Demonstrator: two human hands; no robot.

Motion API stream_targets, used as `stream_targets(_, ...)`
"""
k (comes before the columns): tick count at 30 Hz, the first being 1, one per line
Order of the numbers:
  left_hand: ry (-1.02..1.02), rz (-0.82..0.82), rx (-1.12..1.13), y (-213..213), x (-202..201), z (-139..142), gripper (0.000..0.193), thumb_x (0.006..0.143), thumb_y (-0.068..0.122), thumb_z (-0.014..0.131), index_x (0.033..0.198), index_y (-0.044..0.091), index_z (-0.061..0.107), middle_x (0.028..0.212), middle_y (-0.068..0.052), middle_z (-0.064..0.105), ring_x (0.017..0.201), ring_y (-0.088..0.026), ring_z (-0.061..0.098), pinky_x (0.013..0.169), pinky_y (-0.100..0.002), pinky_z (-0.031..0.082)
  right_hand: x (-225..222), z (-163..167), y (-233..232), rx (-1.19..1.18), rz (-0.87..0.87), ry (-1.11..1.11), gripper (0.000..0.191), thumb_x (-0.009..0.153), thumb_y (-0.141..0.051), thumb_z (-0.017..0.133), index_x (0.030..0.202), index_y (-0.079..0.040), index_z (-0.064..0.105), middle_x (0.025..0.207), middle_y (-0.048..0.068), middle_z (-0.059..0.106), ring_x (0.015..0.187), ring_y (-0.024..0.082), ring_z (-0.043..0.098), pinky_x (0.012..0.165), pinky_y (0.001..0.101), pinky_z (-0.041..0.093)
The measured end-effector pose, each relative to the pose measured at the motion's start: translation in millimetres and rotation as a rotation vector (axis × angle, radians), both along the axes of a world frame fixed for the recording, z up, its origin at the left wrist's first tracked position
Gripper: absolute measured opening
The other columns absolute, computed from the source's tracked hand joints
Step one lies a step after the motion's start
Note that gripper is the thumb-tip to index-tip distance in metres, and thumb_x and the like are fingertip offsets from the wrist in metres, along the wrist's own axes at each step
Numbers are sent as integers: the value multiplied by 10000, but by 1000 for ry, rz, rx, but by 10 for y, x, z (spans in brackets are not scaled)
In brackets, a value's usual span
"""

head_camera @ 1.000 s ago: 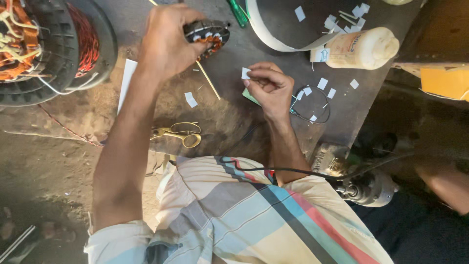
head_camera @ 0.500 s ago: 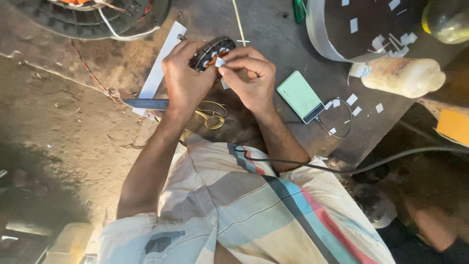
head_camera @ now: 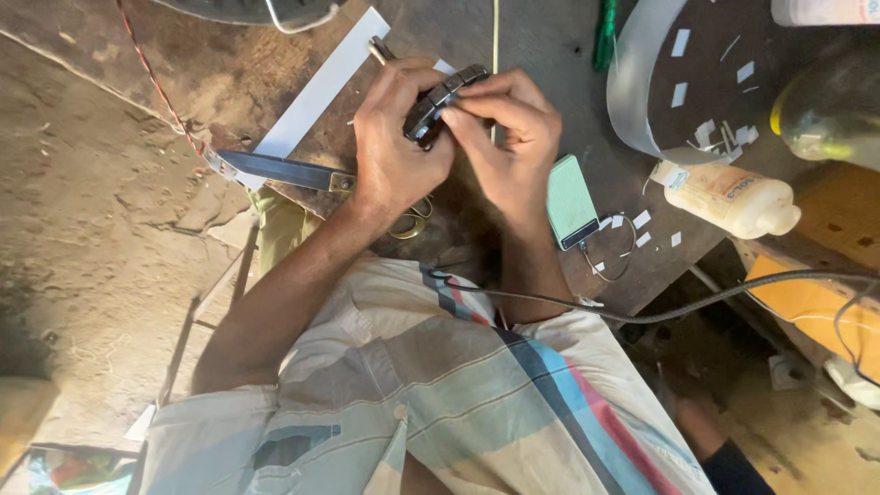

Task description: The person works on a stator assembly, manipulating copper windings and applying small white insulating pieces. They use shears to cut a white strip and place the cut pieces into the stator slots. The person handles the stator and a smaller rotor-like component, arranging insulating material around the windings.

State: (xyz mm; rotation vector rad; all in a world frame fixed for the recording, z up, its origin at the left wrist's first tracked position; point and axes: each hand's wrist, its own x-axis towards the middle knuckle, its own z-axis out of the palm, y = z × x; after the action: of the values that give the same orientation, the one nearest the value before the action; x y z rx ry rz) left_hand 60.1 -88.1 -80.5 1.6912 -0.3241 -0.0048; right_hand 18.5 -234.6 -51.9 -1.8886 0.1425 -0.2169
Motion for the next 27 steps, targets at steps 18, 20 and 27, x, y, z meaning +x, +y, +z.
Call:
stream_targets(18,-149,-157,-3,49,-79,69,351,898,110,873,1169,-15,688,1215,-136,657,1062,-288,712,898,-372,608,-188,-156,-422,111,34,80,406,1021,-323,738,1114,71,701,1157,169,702,1045,228,680,935,312,537)
stream_targets(20,-226,-205,-15,48,-73,50,347,888,89,878,1162,-10,690,1202,-118,663,1066,-286,712,918,-384,606,-291,-171,-444,143,2,85,419,1009,-341,749,1094,66,703,1139,178,705,1068,249,688,942,328,546)
stream_targets(27,-298,-278,-6,50,-66,66,337,873,67,894,1140,10,697,1172,-96,677,1065,-287,706,962,-396,602,-480,-238,-475,197,-41,77,420,990,-359,761,1061,51,705,1112,172,702,1092,270,695,977,361,559)
